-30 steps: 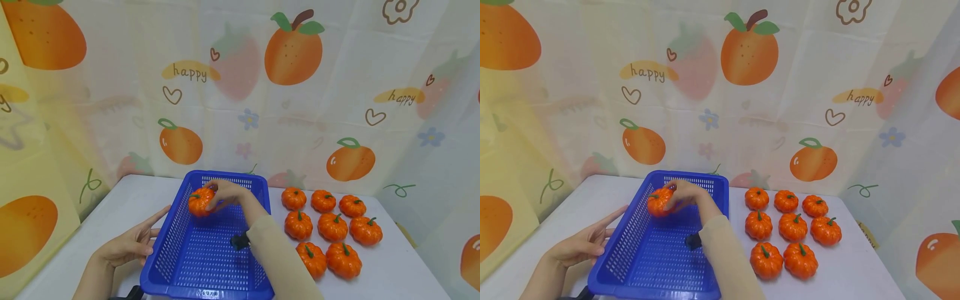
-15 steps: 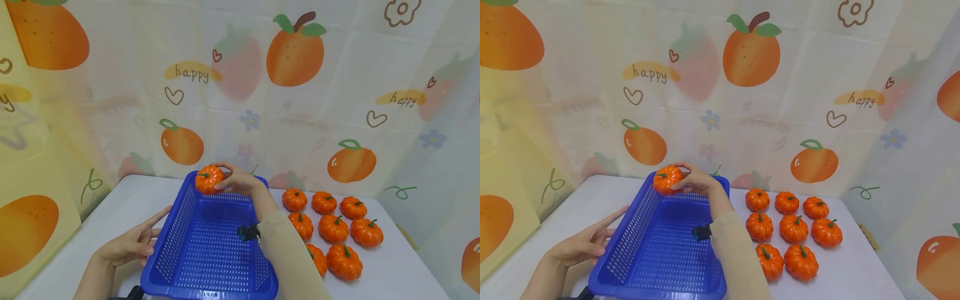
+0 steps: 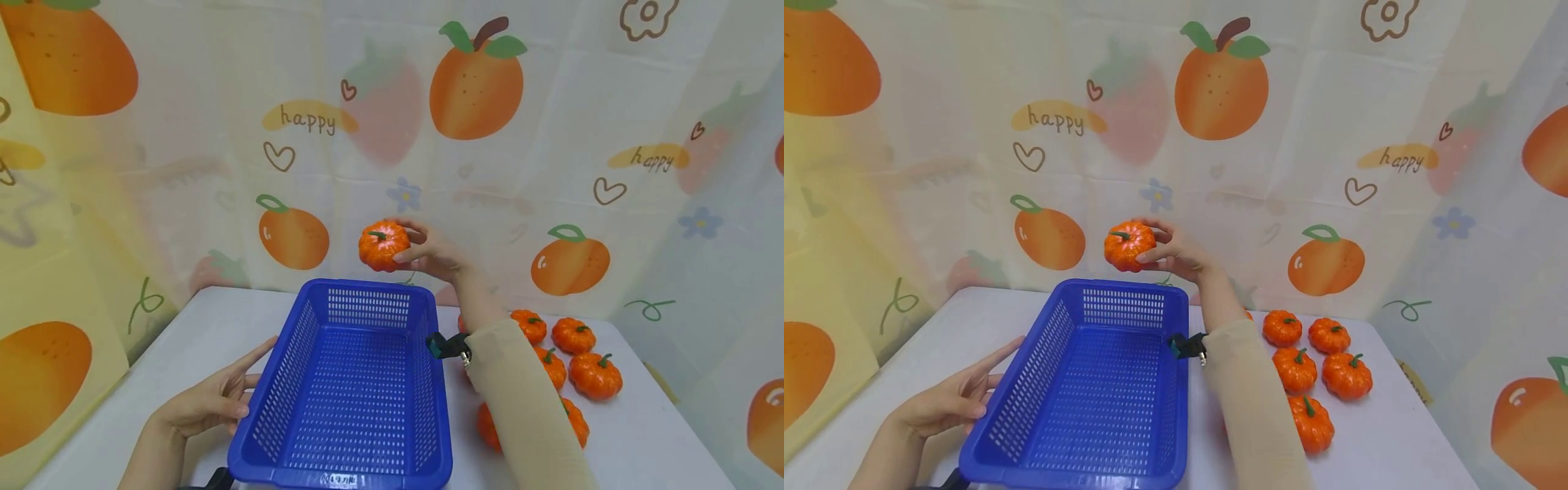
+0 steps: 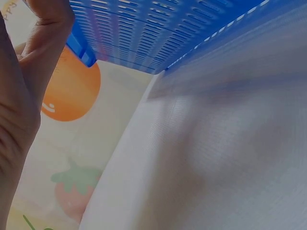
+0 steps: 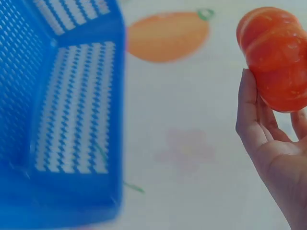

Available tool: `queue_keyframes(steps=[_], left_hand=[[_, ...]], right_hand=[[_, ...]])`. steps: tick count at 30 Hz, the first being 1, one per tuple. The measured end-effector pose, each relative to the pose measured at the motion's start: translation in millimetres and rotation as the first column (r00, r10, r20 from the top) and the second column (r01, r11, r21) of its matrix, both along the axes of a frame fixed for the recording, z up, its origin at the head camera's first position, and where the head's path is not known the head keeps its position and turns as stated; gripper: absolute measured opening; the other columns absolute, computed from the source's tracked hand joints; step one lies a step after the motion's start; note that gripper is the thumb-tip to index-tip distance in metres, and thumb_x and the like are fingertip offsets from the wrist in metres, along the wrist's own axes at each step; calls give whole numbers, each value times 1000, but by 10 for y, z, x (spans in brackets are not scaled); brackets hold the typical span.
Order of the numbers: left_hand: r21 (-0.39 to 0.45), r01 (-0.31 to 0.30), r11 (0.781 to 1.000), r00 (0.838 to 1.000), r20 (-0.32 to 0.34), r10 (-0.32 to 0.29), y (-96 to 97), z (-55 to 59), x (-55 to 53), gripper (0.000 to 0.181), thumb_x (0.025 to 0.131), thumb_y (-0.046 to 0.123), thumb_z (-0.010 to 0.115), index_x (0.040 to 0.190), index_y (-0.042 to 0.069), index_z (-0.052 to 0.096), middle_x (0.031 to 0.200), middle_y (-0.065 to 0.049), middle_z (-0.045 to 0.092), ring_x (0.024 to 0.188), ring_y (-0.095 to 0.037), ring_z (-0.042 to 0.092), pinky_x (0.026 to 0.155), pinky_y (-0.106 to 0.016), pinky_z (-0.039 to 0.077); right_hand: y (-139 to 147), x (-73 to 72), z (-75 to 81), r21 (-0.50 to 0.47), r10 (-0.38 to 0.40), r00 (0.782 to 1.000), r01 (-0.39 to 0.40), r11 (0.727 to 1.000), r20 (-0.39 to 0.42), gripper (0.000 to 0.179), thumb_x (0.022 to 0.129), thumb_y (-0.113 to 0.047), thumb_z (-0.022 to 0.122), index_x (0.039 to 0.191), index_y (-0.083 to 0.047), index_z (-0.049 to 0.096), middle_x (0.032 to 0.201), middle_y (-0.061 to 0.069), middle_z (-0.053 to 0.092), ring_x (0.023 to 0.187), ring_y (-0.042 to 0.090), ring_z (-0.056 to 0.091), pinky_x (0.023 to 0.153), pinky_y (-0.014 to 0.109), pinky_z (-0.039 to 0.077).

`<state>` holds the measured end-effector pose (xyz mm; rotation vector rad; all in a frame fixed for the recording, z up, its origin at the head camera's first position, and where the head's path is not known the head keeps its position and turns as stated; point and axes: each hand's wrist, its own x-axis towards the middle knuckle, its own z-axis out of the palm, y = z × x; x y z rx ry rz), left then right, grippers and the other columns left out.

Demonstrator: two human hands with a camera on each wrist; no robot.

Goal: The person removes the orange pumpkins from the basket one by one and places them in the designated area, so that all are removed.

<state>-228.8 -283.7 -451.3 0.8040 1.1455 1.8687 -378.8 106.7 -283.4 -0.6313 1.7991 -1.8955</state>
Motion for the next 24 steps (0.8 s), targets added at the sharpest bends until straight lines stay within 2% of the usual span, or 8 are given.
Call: queue_keyframes(steps=[4, 8, 13, 16, 24], left_hand=[[-9, 0, 1000, 1000, -8, 0, 3, 0, -18, 92, 96, -4, 44, 157, 37, -10, 147, -17, 50, 99, -18, 72, 73, -26, 61], [-22, 0, 1000, 1000, -12, -1, -7, -3, -30, 92, 96, -4, 45, 156, 38, -11, 149, -16, 49, 106, -20, 69, 74, -26, 61], [-16, 5, 1000, 1000, -6, -5, -23, -8, -26, 93, 96, -4, 45, 156, 39, -12, 149, -16, 49, 114, -23, 66, 74, -27, 62], [-22, 2, 1000, 1000, -11, -2, -25, -16, -24, 92, 96, -4, 45, 156, 39, -11, 150, -16, 48, 112, -23, 67, 75, -29, 62], [-28, 2, 1000, 1000, -16, -2, -8, -5, -22, 92, 97, -3, 45, 156, 39, -11, 149, -16, 48, 110, -22, 68, 75, -29, 62]], right_hand=[[373, 12, 150, 11, -8, 999, 9, 1000, -52, 68, 86, 12, 53, 145, -19, 43, 140, 7, 47, 120, 25, 55, 91, 34, 60], [813, 74, 197, 42, -17, 996, 21, 999, -88, 68, 88, 10, 54, 147, -21, 42, 137, 4, 49, 115, 21, 59, 92, 32, 59], [1384, 211, 131, 82, -39, 993, 48, 996, -108, 65, 91, 7, 54, 147, -23, 41, 136, 2, 50, 112, 17, 61, 94, 30, 58], [1701, 304, 62, 88, -43, 991, 54, 995, -123, 64, 91, 8, 54, 146, -22, 41, 134, 1, 51, 111, 15, 61, 94, 29, 58], [2444, 579, -115, 43, -74, 980, 83, 996, -183, 66, 92, 11, 49, 149, -20, 39, 134, -5, 54, 109, 10, 63, 93, 28, 58]])
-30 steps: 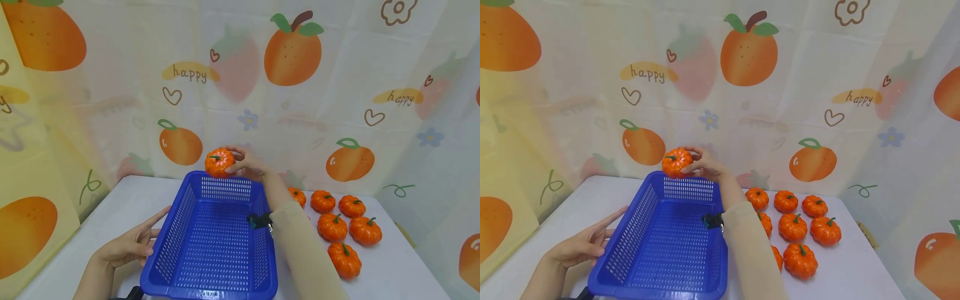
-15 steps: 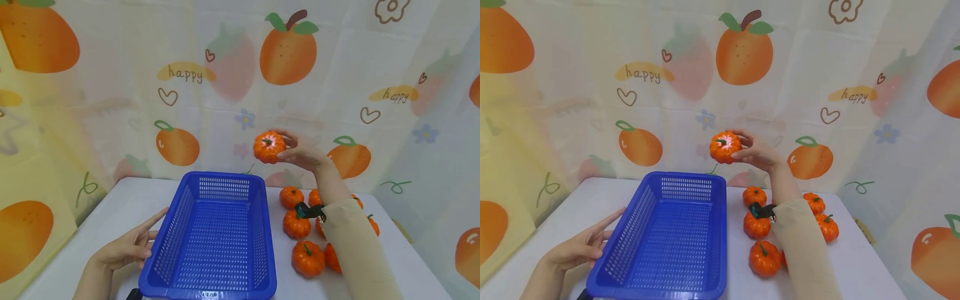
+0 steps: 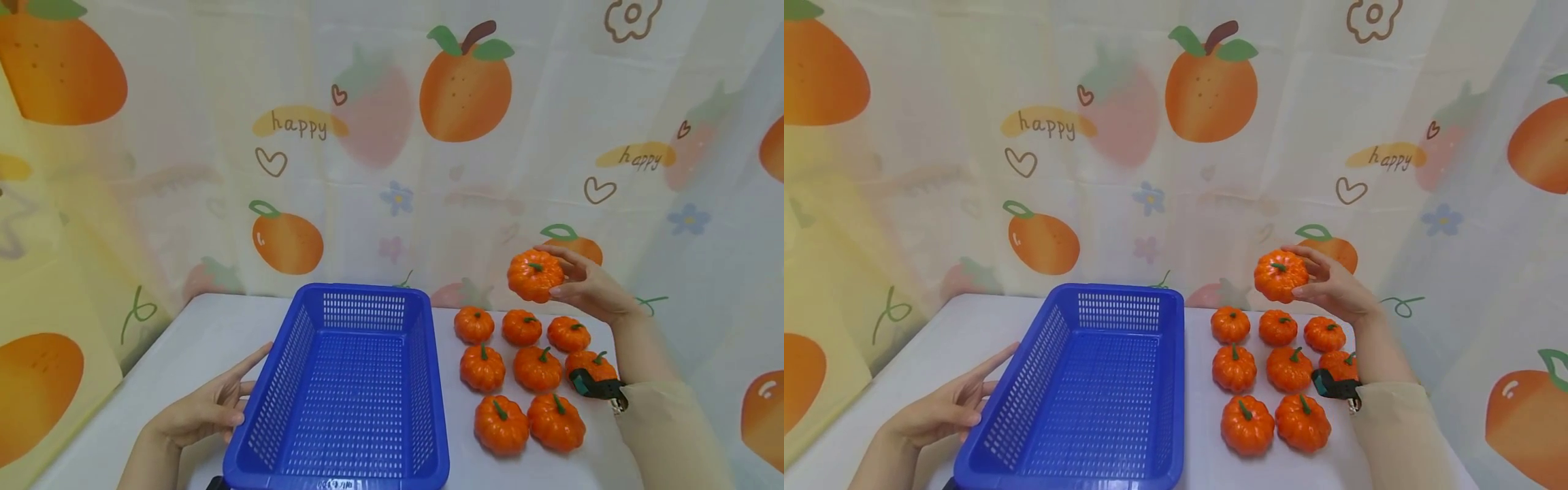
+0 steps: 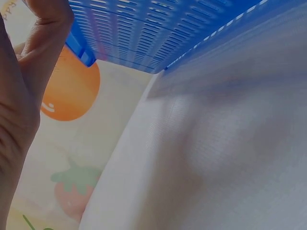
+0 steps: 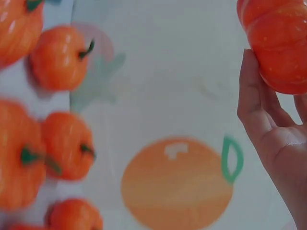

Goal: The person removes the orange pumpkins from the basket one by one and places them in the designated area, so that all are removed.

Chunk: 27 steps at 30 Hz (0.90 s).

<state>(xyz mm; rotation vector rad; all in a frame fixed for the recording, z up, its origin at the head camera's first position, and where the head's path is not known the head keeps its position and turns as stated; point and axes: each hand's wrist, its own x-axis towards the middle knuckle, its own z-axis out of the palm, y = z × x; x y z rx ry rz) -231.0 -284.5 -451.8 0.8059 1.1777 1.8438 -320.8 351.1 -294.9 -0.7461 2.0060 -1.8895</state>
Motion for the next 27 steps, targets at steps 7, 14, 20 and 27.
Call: queue_keyframes(steps=[7, 14, 20, 27], left_hand=[[10, 8, 1000, 1000, 8, -8, 24, 30, -19, 91, 97, -4, 44, 156, 39, -11, 149, -17, 48, 113, -23, 67, 75, -29, 62], [12, 11, 1000, 1000, 7, -11, 29, 26, -17, 92, 96, -4, 44, 156, 39, -12, 150, -17, 47, 111, -22, 68, 75, -28, 62], [19, 7, 1000, 1000, 7, -8, 15, 19, -1, 93, 96, -4, 44, 156, 38, -13, 149, -16, 48, 112, -23, 67, 75, -28, 62], [25, 7, 1000, 1000, 7, -7, 13, 8, 15, 93, 96, -5, 44, 156, 39, -13, 149, -16, 48, 115, -23, 66, 76, -28, 62]], right_hand=[[589, 213, -198, -3, 25, 999, -25, 1000, -21, 68, 94, 12, 40, 152, -23, 33, 136, -7, 53, 113, 10, 63, 94, 31, 59], [1062, 455, -504, 91, 28, 998, -33, 995, 57, 64, 94, 6, 41, 147, -31, 35, 136, -13, 56, 116, 7, 62, 97, 30, 57], [1363, 628, -798, 133, 69, 986, -90, 987, 153, 62, 94, 2, 45, 143, -36, 40, 137, -20, 56, 117, 5, 61, 98, 29, 57], [1601, 759, -1079, 112, 156, 927, -205, 972, 342, 63, 97, -1, 46, 142, -43, 41, 139, -29, 50, 124, 0, 55, 105, 26, 52]])
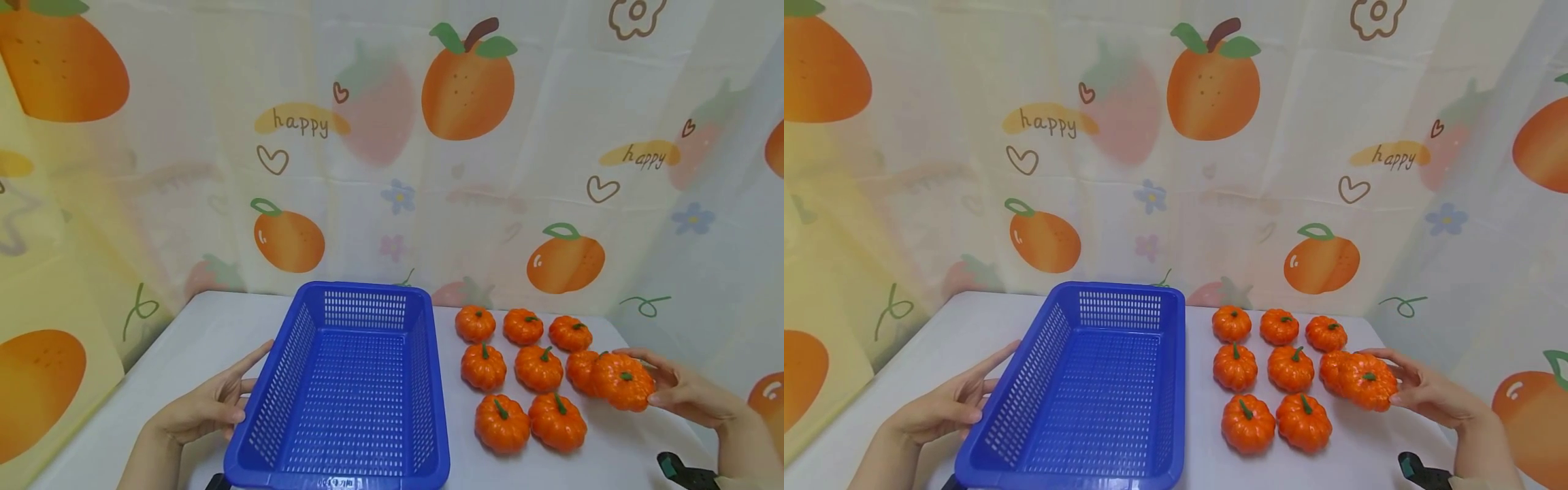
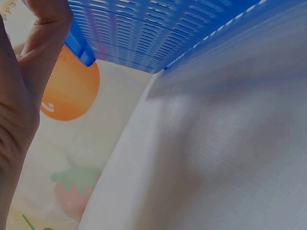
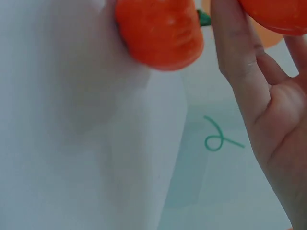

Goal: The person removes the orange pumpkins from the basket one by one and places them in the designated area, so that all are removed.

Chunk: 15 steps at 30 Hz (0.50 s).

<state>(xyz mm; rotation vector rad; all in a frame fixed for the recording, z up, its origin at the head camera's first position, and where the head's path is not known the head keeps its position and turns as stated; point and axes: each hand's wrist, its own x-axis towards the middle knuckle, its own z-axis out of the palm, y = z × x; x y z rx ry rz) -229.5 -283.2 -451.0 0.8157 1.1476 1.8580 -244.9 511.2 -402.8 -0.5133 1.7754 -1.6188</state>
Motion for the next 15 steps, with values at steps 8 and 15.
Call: queue_keyframes(steps=[8, 15], left_hand=[[3, 2, 1000, 1000, 6, -2, -2, 6, 1, 93, 96, -5, 44, 156, 39, -13, 150, -15, 48, 116, -23, 66, 76, -28, 62], [1, 1, 1000, 1000, -3, -1, -9, 3, 0, 93, 96, -4, 44, 156, 38, -13, 150, -15, 48, 109, -22, 69, 76, -29, 62]], right_hand=[[141, 96, -225, 75, 9, 977, -25, 997, 211, 56, 100, -7, 43, 133, -51, 51, 129, -32, 51, 118, 1, 56, 104, 24, 52], [132, 128, -335, 139, -30, 964, -8, 990, 264, 52, 99, -9, 43, 128, -50, 55, 127, -24, 54, 118, 7, 56, 103, 29, 53]])
